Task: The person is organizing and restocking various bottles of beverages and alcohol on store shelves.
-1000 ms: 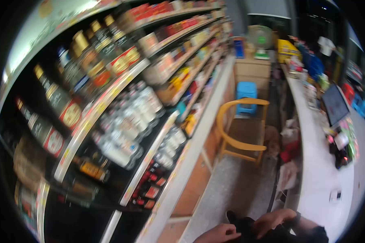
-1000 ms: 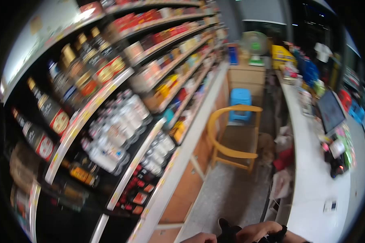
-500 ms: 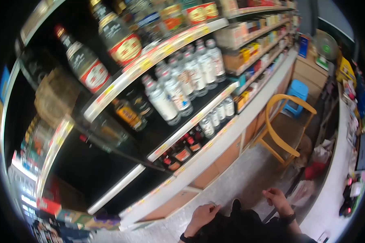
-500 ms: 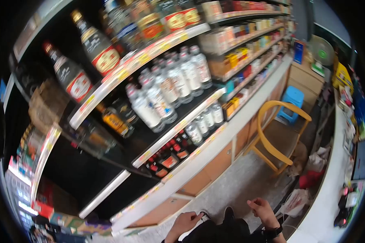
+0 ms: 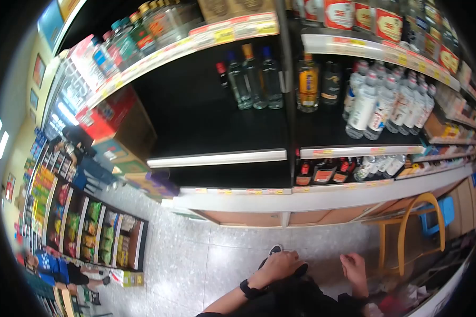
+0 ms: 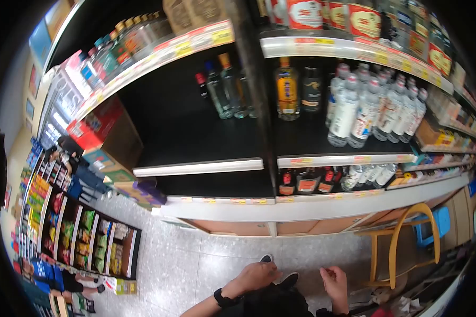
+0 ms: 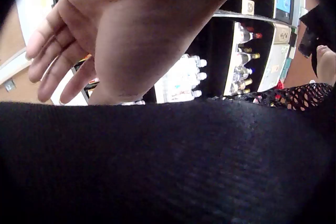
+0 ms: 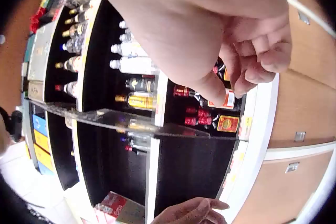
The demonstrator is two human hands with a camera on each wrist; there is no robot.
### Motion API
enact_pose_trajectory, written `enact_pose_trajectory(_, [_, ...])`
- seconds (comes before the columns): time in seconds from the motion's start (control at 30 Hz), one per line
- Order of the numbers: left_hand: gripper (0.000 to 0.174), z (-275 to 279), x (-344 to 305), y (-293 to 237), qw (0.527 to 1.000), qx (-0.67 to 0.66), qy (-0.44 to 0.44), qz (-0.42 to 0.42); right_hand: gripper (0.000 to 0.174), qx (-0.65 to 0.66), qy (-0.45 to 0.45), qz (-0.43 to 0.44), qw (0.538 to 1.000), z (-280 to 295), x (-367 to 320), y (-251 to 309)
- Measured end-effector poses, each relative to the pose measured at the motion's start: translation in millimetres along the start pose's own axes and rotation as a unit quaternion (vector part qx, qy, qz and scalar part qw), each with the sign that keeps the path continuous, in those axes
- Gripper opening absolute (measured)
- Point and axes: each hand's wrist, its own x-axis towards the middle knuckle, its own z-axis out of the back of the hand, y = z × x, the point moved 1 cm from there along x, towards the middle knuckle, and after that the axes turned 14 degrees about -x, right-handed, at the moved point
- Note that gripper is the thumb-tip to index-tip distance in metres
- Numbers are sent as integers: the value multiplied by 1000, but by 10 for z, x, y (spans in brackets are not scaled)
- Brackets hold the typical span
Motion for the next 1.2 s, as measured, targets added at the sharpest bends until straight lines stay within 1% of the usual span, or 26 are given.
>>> enact_pose_trajectory(0.03, [40, 47, -52, 46, 1000, -1, -6, 9, 18, -3, 10, 1, 1000, -87, 56, 12])
enact_pose_trajectory(0.1, [40, 168, -90, 122, 999, -20, -2, 26, 21, -5, 12, 42, 999, -249, 167, 121])
enact_pose_trajectory(0.13, [40, 239, -89, 162, 999, -26, -6, 23, 21, -11, 11, 45, 999, -309, 179, 229])
enact_pose_trajectory(0.2, [41, 418, -59, 290, 998, -29, 17, 56, 19, 28, 18, 34, 999, -473, 211, 498])
enact_pose_trajectory(0.3, [41, 694, 26, 542, 999, -17, -6, 46, 17, 31, 2, 40, 999, -762, 407, 621])
enact_pose_trajectory(0.33, [41, 785, 55, 640, 999, -19, -2, 44, 17, 30, -2, 37, 999, -871, 453, 697])
enact_pose_trajectory(0.37, [42, 889, 98, 742, 999, -29, -7, 36, 17, 46, -27, 55, 997, -979, 512, 811])
enact_pose_trajectory(0.4, [42, 1035, 129, 842, 999, -38, -11, 28, 17, 64, -52, 73, 994, -1111, 577, 956])
enact_pose_trajectory(0.43, [42, 1194, 164, 914, 999, -38, -2, 22, 17, 66, -62, 68, 994, -1237, 647, 1094])
enact_pose_trajectory(0.5, [43, 1483, 223, 1008, 997, -51, 3, 53, 17, 54, -49, 51, 996, -1467, 736, 1325])
enact_pose_trajectory(0.57, [43, 1790, 276, 1043, 992, -100, 8, 72, 18, 21, -62, 89, 994, -1742, 869, 1490])
enact_pose_trajectory(0.6, [42, 1892, 305, 1091, 989, -119, 6, 87, 18, 19, -55, 87, 994, -1848, 858, 1661])
enact_pose_trajectory(0.63, [36, 1954, 335, 1162, 994, -95, -24, 47, 19, 19, -48, 84, 995, -1935, 852, 1801])
enact_pose_trajectory(0.67, [37, 2062, 372, 1138, 992, -98, -15, 73, 18, 16, -54, 87, 995, -2008, 860, 1819])
enact_pose_trajectory(0.7, [32, 2107, 413, 1175, 993, -105, -16, 59, 18, 16, -62, 97, 993, -2053, 898, 1824])
enact_pose_trajectory(0.77, [28, 2196, 471, 1165, 991, -125, -16, 34, 17, 7, -87, 84, 993, -2073, 905, 1839])
enact_pose_trajectory(0.8, [28, 2208, 497, 1157, 992, -119, 8, 28, 16, 42, -99, 80, 991, -2078, 906, 1852])
enact_pose_trajectory(0.87, [27, 2207, 569, 1119, 988, -149, 15, 42, 16, 64, -122, 69, 988, -2038, 922, 1830])
enact_pose_trajectory(0.9, [27, 2174, 603, 1120, 989, -143, 27, 36, 16, 76, -127, 70, 986, -2016, 935, 1801])
enact_pose_trajectory(0.93, [26, 2119, 637, 1144, 990, -137, 26, 30, 16, 86, -127, 44, 987, -2008, 976, 1725])
enact_pose_trajectory(0.97, [26, 2070, 676, 1150, 991, -132, 22, 25, 16, 91, -134, 46, 986, -1972, 992, 1707])
enact_pose_trajectory(1.03, [27, 1971, 785, 1108, 993, -119, 26, 12, 17, 103, -94, 33, 990, -1902, 1037, 1700])
enact_pose_trajectory(1.07, [27, 1912, 830, 1103, 991, -126, 32, 17, 17, 111, -94, 35, 989, -1862, 1050, 1665])
enact_pose_trajectory(1.1, [28, 1874, 860, 1068, 990, -132, 39, 23, 18, 89, -103, 50, 989, -1803, 1050, 1627])
enact_pose_trajectory(1.13, [29, 1832, 897, 985, 990, -129, 36, 51, 19, 63, -114, 67, 989, -1697, 1071, 1617])
enact_pose_trajectory(1.2, [29, 1736, 944, 836, 989, -136, 31, 39, 19, 91, -114, 62, 987, -1520, 1046, 1636])
